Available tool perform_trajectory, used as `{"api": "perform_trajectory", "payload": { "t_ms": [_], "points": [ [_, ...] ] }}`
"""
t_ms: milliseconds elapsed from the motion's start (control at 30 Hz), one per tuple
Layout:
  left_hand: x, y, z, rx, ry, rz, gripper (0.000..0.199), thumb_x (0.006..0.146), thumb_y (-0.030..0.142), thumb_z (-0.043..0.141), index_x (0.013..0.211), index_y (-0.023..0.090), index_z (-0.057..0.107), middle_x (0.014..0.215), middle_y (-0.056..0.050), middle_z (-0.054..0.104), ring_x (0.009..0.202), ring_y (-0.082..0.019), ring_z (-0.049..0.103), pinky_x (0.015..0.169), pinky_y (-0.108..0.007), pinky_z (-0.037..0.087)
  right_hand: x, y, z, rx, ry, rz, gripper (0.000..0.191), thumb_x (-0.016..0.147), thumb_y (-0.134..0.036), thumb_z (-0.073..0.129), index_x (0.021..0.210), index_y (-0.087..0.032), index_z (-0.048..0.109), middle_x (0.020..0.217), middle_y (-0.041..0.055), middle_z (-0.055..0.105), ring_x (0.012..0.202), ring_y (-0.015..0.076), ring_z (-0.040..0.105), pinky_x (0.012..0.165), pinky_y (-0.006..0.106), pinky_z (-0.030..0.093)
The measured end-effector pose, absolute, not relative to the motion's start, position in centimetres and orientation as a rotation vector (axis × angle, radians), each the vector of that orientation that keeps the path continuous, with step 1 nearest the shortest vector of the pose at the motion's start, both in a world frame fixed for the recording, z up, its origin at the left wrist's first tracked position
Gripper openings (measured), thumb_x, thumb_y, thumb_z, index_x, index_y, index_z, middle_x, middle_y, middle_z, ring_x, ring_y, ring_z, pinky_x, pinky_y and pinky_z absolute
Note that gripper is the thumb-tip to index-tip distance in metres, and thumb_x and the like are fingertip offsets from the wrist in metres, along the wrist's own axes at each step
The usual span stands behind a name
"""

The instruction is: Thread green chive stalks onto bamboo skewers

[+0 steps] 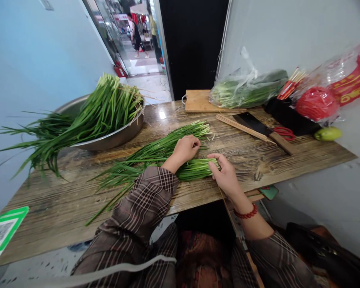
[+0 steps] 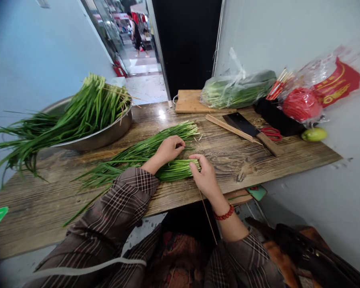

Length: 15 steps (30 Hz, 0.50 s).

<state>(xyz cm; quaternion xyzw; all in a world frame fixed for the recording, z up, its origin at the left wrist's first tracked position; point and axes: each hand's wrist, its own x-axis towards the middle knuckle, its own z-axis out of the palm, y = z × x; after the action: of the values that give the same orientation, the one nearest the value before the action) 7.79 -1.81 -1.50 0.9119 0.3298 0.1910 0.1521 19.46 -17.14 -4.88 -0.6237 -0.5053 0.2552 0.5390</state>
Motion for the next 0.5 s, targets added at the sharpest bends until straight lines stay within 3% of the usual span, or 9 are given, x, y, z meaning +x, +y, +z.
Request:
{"api": "perform_trajectory", "payload": {
  "t_ms": [500],
  "points": [
    [7.5, -2.4, -2.3, 2.454, 0.957, 0.470, 0.013, 0.074, 0.018, 0.058, 0.076, 0.016, 0.071, 0.073, -0.002, 0.065, 0.069, -0.015, 0.057, 0.064, -0.024, 0.041, 19.5, -17.2, -4.8, -1.488, -1.220, 0.600, 0.026, 0.089, -0.032, 0.049, 0.109, -0.020, 0.058, 0.092, 0.0032, 0.062, 0.059, 0.0107, 0.051, 0.052, 0.023, 0.042]
  ]
}}
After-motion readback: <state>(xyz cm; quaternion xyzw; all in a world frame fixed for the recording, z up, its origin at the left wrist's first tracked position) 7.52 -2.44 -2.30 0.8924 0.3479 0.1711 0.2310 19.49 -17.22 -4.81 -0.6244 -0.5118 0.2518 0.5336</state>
